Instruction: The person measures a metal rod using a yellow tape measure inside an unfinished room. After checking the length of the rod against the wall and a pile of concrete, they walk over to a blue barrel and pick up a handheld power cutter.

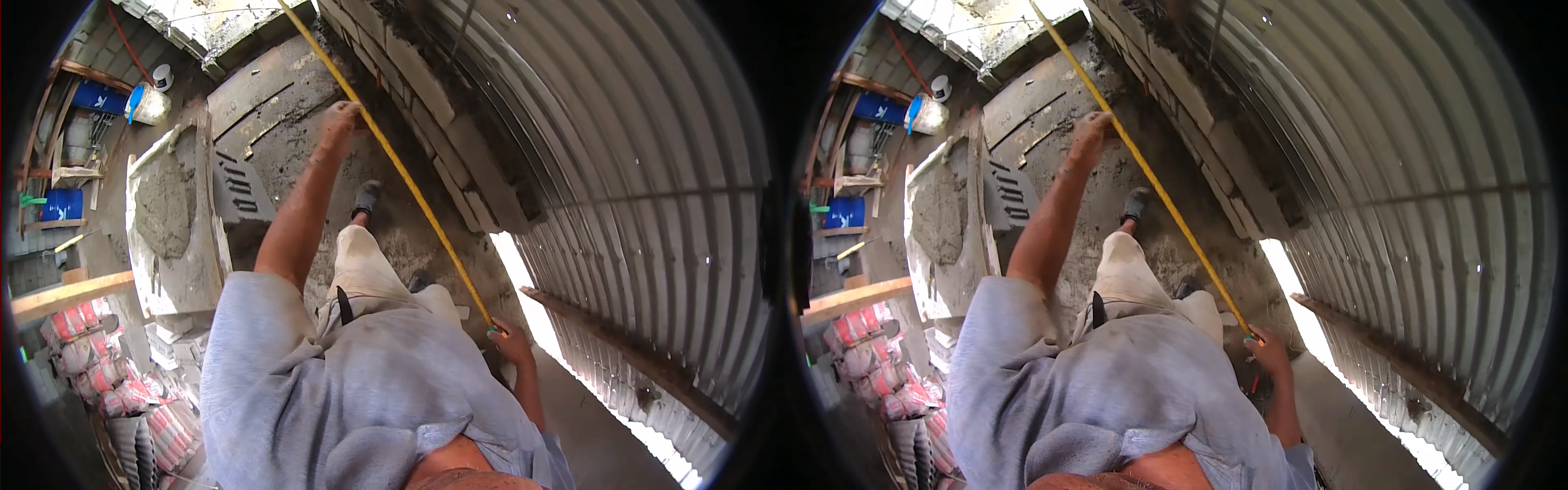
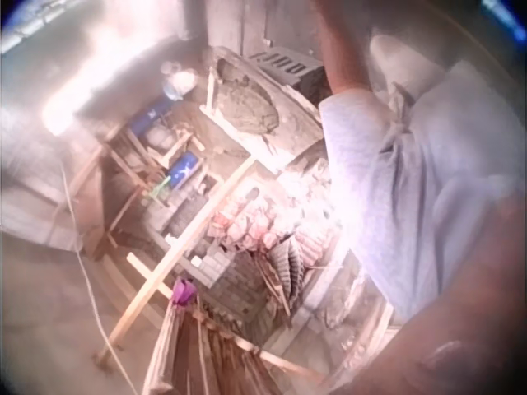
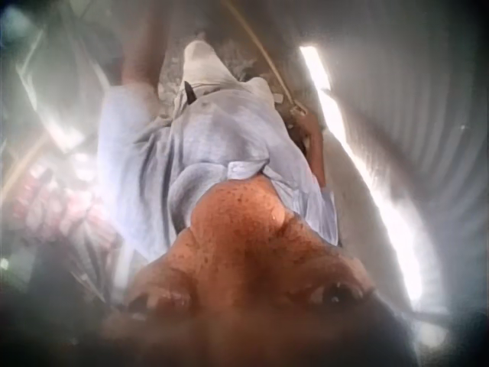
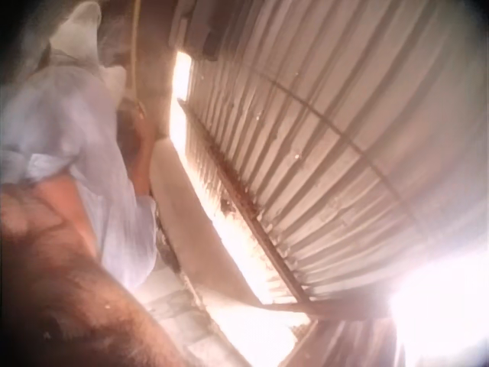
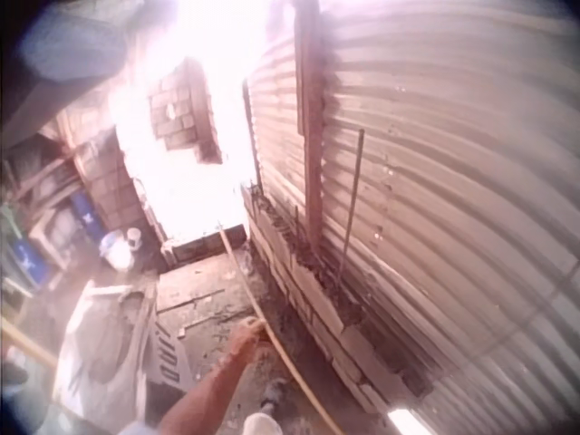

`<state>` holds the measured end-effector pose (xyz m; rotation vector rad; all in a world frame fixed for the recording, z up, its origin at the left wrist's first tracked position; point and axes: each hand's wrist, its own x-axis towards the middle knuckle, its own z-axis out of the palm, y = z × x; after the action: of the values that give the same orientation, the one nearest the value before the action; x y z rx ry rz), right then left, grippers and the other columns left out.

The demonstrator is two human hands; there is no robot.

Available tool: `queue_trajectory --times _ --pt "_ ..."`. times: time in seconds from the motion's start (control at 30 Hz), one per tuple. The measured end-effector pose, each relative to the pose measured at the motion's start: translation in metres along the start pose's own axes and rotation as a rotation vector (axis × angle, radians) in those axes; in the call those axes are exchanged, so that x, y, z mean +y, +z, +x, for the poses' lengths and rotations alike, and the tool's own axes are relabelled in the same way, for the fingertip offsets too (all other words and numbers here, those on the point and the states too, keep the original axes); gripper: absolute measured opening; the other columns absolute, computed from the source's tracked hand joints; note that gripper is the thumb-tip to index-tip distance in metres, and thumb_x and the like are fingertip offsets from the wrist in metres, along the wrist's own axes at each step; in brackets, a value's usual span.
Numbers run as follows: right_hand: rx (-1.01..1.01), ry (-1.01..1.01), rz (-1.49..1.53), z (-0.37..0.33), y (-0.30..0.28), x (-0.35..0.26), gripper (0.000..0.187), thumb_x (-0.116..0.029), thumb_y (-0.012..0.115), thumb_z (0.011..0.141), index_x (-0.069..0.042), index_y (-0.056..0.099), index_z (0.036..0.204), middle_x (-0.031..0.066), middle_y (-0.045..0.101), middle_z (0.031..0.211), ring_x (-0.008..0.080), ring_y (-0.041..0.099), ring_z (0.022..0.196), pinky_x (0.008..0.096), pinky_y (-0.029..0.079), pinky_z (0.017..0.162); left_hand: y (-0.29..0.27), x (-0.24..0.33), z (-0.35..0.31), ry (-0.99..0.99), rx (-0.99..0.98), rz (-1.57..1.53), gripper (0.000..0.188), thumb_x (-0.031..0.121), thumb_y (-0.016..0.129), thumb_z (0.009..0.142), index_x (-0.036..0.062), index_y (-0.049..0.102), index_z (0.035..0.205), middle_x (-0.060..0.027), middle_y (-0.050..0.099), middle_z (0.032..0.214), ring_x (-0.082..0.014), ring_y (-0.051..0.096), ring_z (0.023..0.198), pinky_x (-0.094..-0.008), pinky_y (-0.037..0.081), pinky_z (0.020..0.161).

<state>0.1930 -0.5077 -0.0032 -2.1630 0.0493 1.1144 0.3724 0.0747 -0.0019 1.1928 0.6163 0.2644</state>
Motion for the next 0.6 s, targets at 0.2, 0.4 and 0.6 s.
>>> queue_trajectory --times 0.2,0.4,0.6 --pt "0.126 -0.115 -0.096 0.137 0.017 -0.194 0.048 -0.028 0.067 0.080 -0.007 0.062 0.124 0.0193 0.066 0.109 0.0315 0.064 0.103 0.0380 0.048 0.089 0.029 -0.004 0.079 -0.100 -0.191 -0.015 0.028 0.025 0.060 0.089 0.0004 0.059 0.103 -0.0057 0.059 0.086 -0.0182 0.063 0.078 -0.0397 0.060 0.064" --pt "0.223 -0.179 -0.261 0.217 0.011 -0.363 0.053 -0.035 0.068 0.080 -0.012 0.060 0.127 0.0209 0.064 0.110 0.0363 0.061 0.104 0.0419 0.048 0.089 0.020 0.040 0.200 -0.155 -0.109 -0.014 0.026 0.025 0.060 0.092 0.0008 0.059 0.101 -0.0071 0.063 0.085 -0.0186 0.066 0.074 -0.0381 0.060 0.066" --pt "0.229 -0.015 -0.341 0.215 -0.013 -0.381 0.056 -0.030 0.069 0.080 -0.014 0.057 0.132 0.0208 0.062 0.120 0.0359 0.059 0.111 0.0405 0.046 0.094 -0.013 0.083 0.347 -0.113 -0.016 -0.034 0.023 0.023 0.058 0.093 0.0002 0.059 0.099 -0.0069 0.062 0.082 -0.0202 0.065 0.072 -0.0390 0.060 0.066"
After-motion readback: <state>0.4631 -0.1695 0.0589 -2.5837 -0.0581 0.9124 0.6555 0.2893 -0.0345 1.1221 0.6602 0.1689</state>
